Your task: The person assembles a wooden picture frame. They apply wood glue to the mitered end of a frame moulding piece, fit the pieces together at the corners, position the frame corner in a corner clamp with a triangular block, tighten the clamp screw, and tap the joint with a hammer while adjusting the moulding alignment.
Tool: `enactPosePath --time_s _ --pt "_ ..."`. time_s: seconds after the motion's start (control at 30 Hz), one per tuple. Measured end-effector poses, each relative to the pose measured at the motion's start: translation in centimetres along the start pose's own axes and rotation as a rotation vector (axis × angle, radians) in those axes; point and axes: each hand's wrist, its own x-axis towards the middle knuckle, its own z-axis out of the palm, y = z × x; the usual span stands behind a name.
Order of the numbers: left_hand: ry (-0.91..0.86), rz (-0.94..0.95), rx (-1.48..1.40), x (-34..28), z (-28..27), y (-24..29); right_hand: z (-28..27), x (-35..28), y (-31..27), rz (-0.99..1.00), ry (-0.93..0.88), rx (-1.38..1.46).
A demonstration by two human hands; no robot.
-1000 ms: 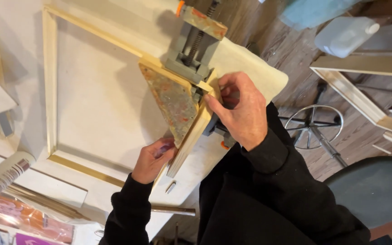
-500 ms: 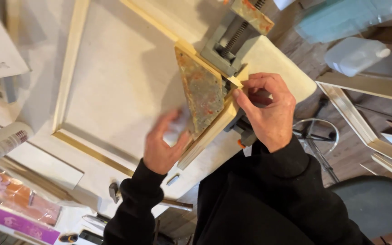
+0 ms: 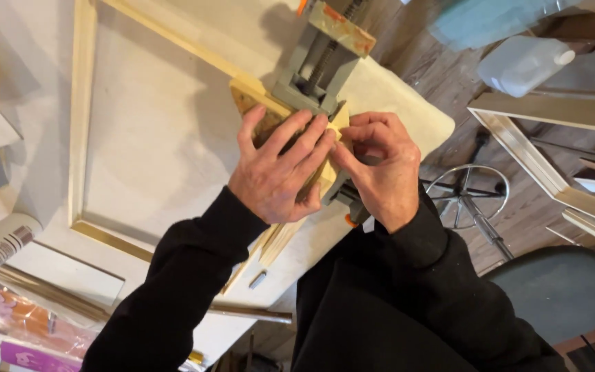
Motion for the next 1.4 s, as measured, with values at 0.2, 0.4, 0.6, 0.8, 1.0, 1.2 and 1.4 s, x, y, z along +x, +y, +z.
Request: enactPosePath --time_s 0.2,0.4,0.6,0.8,1.0,1.2,1.4 --pt "-0.001 -0.004 -0.047 -0.1 -0.4 -0.3 -0.2 0.0 -0.2 0.002 -0.016 -0.03" --pt "-0.031 0.081 -0.061 0.0 -1.2 -1.1 -0.1 0.2 -0.2 0.061 -0.037 0.015" --pt "-0.047 0.161 -0.049 0.3 -1.2 -1.7 -0.2 0.6 -0.2 0.014 -0.039 -0.035" --pt "-0.081 0.145 -0.034 0.3 -1.3 -1.2 -0.3 0.7 -0.4 -0.001 -0.036 -0.053" --pt "-0.11 0.129 -0.023 0.6 -1.1 -0.8 -1.0 0.8 -0.6 0.033 -0.064 -0.039" --pt "-0.114 0.123 -0.008 0.7 -0.9 -0.9 -1.1 1.1 -0.6 0.025 -0.055 -0.01" --pt "-0.121 0.137 0.05 0.9 -1.2 -0.7 -1.0 1.4 -0.9 0.016 -0.066 -0.016"
